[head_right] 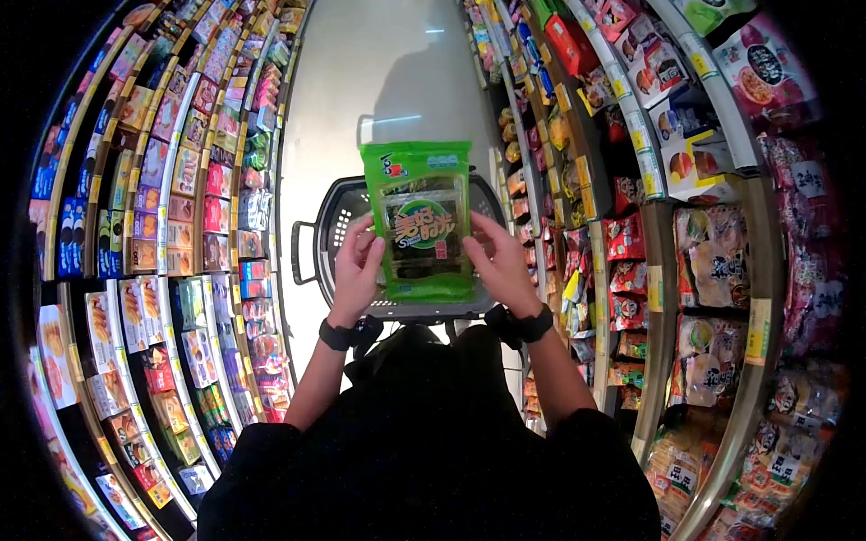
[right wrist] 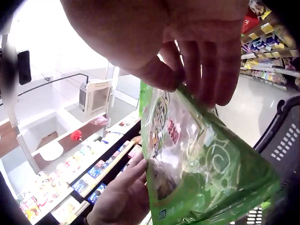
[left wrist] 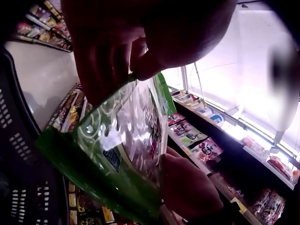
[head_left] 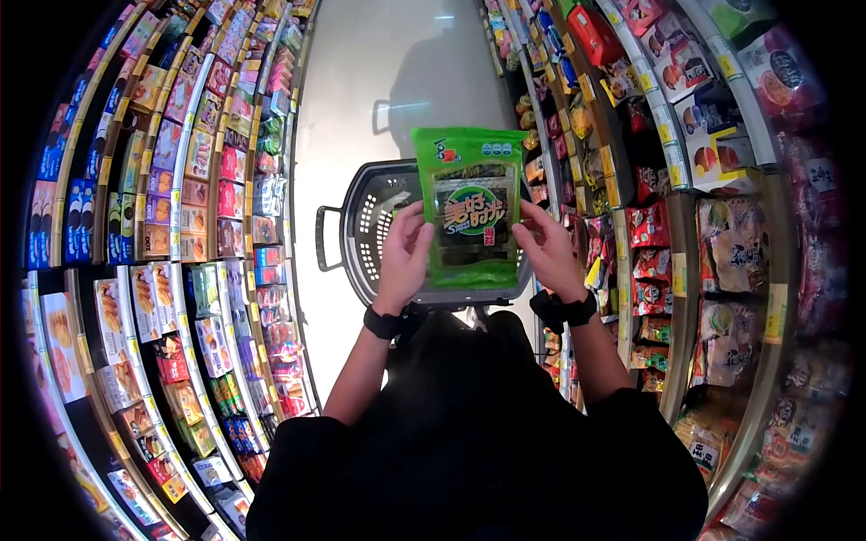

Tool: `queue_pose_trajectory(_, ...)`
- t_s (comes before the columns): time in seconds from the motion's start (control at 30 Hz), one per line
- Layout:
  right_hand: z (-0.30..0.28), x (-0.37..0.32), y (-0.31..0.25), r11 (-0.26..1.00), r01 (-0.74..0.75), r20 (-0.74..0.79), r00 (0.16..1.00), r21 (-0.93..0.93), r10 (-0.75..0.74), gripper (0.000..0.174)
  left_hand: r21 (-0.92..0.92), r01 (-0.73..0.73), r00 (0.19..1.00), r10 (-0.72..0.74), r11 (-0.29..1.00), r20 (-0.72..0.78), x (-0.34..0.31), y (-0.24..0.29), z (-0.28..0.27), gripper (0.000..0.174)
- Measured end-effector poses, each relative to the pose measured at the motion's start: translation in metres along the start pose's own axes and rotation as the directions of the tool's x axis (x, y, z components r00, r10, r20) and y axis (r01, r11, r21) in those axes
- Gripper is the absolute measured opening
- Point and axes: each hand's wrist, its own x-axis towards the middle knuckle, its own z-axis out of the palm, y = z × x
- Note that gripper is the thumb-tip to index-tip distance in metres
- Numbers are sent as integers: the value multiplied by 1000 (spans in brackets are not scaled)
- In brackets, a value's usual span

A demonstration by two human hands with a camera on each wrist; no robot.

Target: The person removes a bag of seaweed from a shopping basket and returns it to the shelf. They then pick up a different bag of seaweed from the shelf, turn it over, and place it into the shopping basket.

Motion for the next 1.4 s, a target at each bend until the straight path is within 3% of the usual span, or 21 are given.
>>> queue_pose_trajectory(0.1, 6, 3, 11, 1000, 2, -93, 996, -20, -4, 44, -44, 53, 998, -53, 998, 15, 2, -22, 6, 35)
queue_pose_trajectory(0.2, 5, 7, 24, 995, -90, -75, 993, -46, 86, 42, -6, 102, 995, -101, 995, 14, 6, -42, 8, 36)
queue_pose_trajectory(0.37, 12, 15, 63, 994, -101, 15, 995, -33, 102, 39, -17, 168, 986, -168, 986, -13, 11, -94, 4, 35)
queue_pose_trajectory(0.47, 20, 17, 96, 985, -161, 57, 985, -69, 165, 42, 111, 243, 969, -245, 964, 4, 10, -126, -4, 34)
queue_pose_trajectory(0.5, 25, 16, 104, 984, -163, 19, 986, -69, 164, 44, 46, 229, 973, -228, 972, -18, 9, -137, -2, 34)
queue_pose_trajectory(0.6, 32, 19, 131, 967, -227, 36, 972, -119, 233, 45, 79, 241, 970, -242, 967, -2, 12, -169, -1, 39)
queue_pose_trajectory(0.73, 33, 31, 157, 960, -277, 53, 959, -43, 279, 42, 232, 376, 924, -383, 897, -17, 20, -203, -3, 38)
queue_pose_trajectory(0.9, 39, 44, 212, 931, -364, 58, 929, -25, 364, 43, 301, 338, 939, -339, 892, -52, 40, -242, 3, 38)
queue_pose_trajectory(1.0, 43, 58, 235, 918, -346, -21, 937, -194, 349, 42, 341, 434, 891, -453, 834, -28, 55, -258, 4, 39)
queue_pose_trajectory(1.03, 42, 63, 238, 908, -385, 2, 920, -163, 391, 38, 328, 414, 906, -419, 849, -59, 56, -274, 5, 38)
queue_pose_trajectory(1.13, 48, 77, 257, 863, -423, -11, 899, -275, 438, 35, 287, 516, 853, -515, 807, -85, 64, -305, 6, 38)
queue_pose_trajectory(1.27, 55, 86, 281, 822, -558, 81, 819, -113, 567, 41, 402, 500, 853, -516, 767, -78, 72, -346, 7, 39)
queue_pose_trajectory(1.33, 61, 94, 309, 767, -569, 21, 799, -296, 600, 45, 476, 507, 836, -545, 719, -67, 78, -352, 10, 39)
queue_pose_trajectory(1.4, 68, 98, 333, 711, -586, -32, 780, -388, 626, 49, 409, 611, 762, -644, 678, -71, 81, -365, 13, 44)
